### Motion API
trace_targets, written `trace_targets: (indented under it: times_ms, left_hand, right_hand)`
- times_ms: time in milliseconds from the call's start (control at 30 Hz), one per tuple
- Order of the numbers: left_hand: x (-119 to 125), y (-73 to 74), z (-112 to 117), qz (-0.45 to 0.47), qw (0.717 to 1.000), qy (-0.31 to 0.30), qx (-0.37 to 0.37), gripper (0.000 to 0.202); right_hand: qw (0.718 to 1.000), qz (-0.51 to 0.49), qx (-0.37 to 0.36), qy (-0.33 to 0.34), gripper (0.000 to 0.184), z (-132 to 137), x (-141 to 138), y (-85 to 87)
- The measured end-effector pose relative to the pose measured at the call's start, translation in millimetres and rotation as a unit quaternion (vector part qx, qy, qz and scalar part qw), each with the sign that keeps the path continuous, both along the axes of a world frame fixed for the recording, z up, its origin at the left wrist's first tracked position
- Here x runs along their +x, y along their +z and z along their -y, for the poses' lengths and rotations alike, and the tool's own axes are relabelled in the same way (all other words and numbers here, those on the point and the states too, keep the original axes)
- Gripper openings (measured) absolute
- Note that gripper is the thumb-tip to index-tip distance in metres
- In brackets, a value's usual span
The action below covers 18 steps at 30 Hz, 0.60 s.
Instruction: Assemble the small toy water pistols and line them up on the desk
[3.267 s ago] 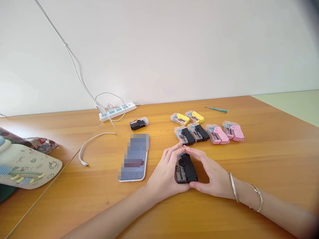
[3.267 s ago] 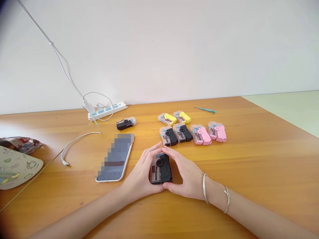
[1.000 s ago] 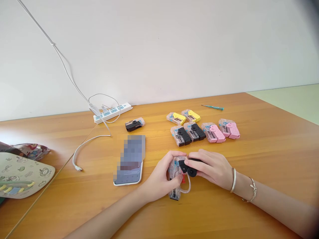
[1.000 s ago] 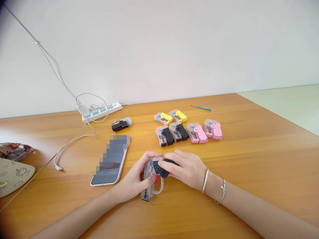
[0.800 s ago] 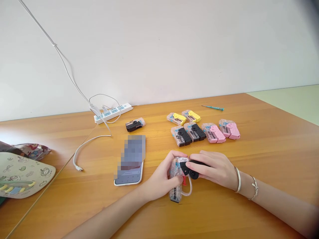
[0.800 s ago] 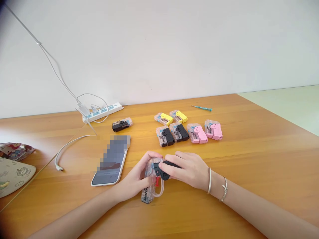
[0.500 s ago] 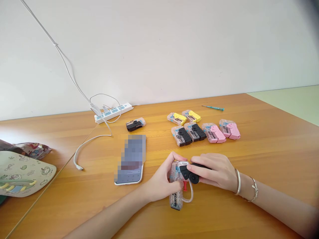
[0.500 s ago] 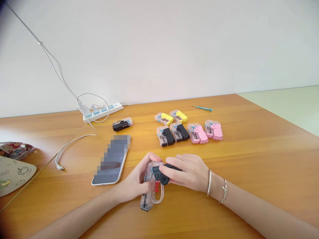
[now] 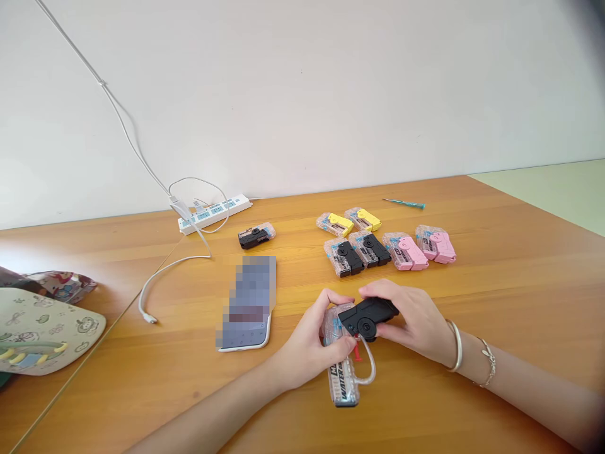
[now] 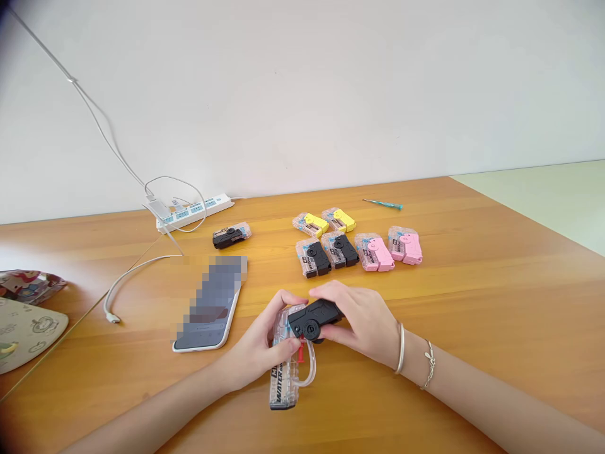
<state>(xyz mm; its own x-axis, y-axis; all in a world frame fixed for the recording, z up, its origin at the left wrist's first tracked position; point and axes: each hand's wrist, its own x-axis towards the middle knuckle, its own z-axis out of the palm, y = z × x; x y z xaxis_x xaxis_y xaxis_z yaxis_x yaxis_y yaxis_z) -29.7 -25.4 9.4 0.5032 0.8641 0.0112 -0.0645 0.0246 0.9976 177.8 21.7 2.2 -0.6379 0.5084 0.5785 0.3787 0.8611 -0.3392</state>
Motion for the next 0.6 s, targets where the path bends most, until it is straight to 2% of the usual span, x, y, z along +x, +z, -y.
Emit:
trace_targets:
  times_ms: [67,133,200,267,333,367,600]
  left_hand:
    - [0,0.3,0,0.021,1.000,0.006,-0.020,0.034]
    - [0,1.4,0,0.038,0.999,0.014,-0.026,0.035]
    - [1,2.3,0,0.041,0.999,0.021,-0.018,0.033]
    - [1,2.2,0,0.026,0.999,0.031,-0.006,0.031]
    - [2,1.1,0,0.009,0.999,0.036,-0.003,0.030]
    - [2,0.4,1,0.007,0.999,0.035,-0.004,0.030]
    - [4,-1.2,2,0.019,0.999,0.027,0.005,0.029]
  right_hand:
    - [0.994,-0.027,-0.104,-0.015,0.034,1,-2,0.0]
    - [0.972,-0.055,-0.229,0.001,0.036,4,-5,0.6]
    - [0.927,-0.091,-0.362,0.040,0.035,7,-9,0.3]
    - [0.873,-0.133,-0.462,0.082,0.036,9,-13,-1.8]
    - [0.836,-0.170,-0.510,0.108,0.039,10,-16,-4.9]
    - [0.828,-0.182,-0.519,0.112,0.040,11,-17,-6.3]
    - [0.806,-0.242,-0.534,0.086,0.031,16,-24,-5.6]
